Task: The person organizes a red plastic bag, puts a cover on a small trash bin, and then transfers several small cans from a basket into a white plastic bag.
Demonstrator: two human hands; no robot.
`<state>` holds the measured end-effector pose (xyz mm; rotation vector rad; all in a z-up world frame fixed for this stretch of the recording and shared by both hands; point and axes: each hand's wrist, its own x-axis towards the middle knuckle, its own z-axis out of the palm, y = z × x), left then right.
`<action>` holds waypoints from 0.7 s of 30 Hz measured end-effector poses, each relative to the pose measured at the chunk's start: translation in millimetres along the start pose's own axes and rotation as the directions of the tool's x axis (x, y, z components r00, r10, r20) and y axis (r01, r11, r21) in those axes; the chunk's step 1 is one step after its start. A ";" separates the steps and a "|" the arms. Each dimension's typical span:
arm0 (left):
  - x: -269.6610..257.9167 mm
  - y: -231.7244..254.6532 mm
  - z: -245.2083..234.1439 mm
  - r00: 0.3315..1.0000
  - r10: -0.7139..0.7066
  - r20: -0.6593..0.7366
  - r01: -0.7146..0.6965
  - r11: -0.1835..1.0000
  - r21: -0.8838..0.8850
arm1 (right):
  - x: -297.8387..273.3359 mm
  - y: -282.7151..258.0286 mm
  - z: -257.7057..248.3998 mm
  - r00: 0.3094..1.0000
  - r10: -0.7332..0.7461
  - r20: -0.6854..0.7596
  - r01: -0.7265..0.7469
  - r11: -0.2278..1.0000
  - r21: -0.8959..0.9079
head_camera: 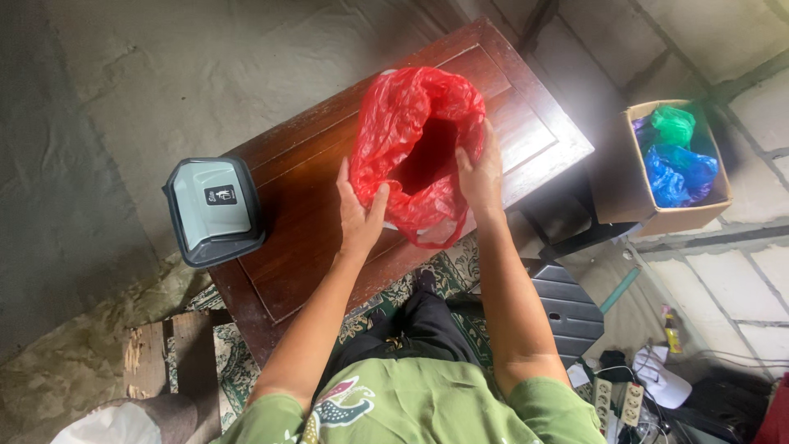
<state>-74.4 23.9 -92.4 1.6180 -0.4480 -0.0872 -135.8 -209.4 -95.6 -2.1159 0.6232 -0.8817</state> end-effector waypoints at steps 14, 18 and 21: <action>13.9 -0.3 29.2 0.995 -0.101 0.001 0.100 0.986 0.131 | -6.7 -11.8 -31.9 0.991 -0.129 -0.023 0.123 0.976 -0.179; 10.6 6.2 19.4 0.989 -0.121 -0.087 0.132 0.981 0.139 | 4.2 -23.3 -31.8 0.982 -0.180 0.058 0.187 0.966 -0.176; 2.4 9.3 12.4 0.978 -0.126 -0.166 0.148 0.980 0.131 | 11.3 -36.9 -27.5 0.952 -0.277 0.130 0.293 0.948 -0.127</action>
